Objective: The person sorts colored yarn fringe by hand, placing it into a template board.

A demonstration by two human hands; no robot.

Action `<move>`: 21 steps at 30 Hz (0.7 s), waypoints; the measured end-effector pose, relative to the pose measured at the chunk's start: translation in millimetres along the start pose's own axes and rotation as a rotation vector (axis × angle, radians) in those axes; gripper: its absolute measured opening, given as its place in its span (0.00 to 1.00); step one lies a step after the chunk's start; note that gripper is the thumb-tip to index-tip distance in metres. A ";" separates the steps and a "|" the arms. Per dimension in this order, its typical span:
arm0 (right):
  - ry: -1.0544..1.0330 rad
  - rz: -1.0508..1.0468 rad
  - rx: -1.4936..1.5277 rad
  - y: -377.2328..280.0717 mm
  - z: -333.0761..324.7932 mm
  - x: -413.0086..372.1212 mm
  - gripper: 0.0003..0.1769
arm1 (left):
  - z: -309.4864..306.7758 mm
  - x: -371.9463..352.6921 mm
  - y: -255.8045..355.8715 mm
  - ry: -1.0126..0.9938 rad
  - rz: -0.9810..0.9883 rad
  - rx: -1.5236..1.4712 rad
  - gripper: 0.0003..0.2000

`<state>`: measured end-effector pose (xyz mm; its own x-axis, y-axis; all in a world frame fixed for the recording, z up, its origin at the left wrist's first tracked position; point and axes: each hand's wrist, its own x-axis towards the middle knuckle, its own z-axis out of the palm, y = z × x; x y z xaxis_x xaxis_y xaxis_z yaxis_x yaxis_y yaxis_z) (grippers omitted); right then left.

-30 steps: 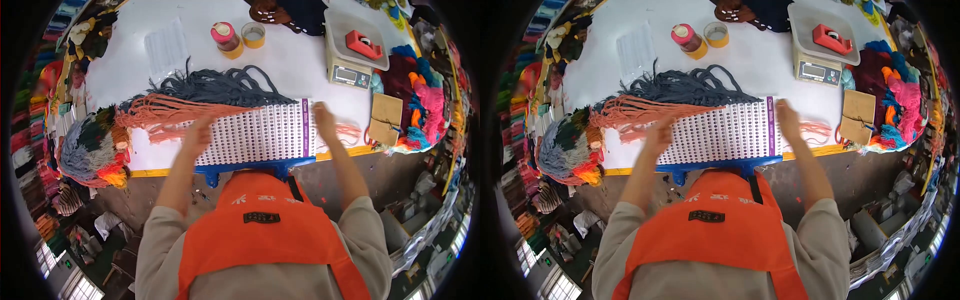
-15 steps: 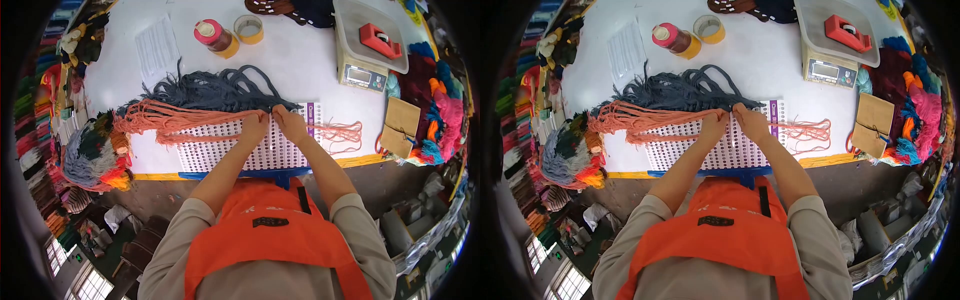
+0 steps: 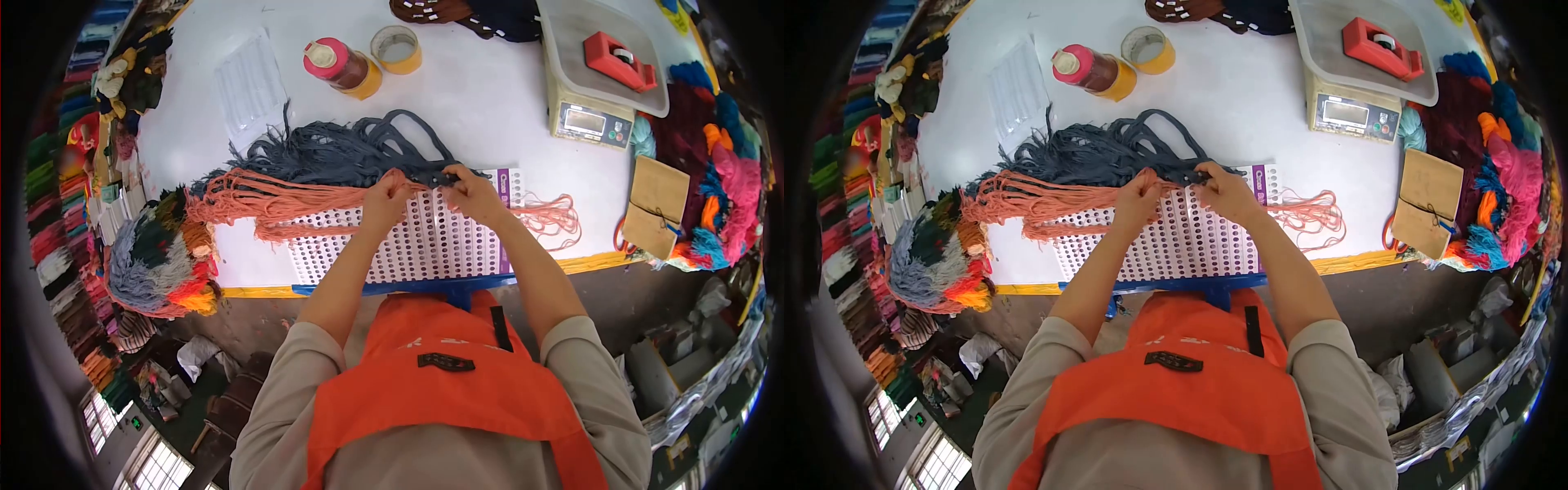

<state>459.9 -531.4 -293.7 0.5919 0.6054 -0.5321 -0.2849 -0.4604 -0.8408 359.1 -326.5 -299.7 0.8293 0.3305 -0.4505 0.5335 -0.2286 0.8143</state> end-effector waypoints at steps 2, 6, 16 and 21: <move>-0.022 0.019 -0.010 -0.3 -0.4 0.9 0.22 | -7.9 -5.1 4.7 -0.106 -0.259 -0.406 0.09; -0.034 0.030 -0.008 -2.5 -0.8 -0.3 0.22 | 0.4 -5.6 3.4 -0.134 -0.283 -0.505 0.09; -0.051 -0.011 0.029 3.0 -3.5 3.0 0.25 | 10.9 -24.5 47.9 -0.486 -0.316 -0.874 0.07; -0.139 -0.026 0.021 3.9 -9.0 4.9 0.25 | 36.5 -17.0 30.8 -0.328 -0.002 0.065 0.10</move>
<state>468.5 -536.1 -298.7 0.4898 0.7016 -0.5176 -0.2878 -0.4303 -0.8556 367.6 -372.6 -280.4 0.8321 0.0209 -0.5542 0.5355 -0.2902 0.7931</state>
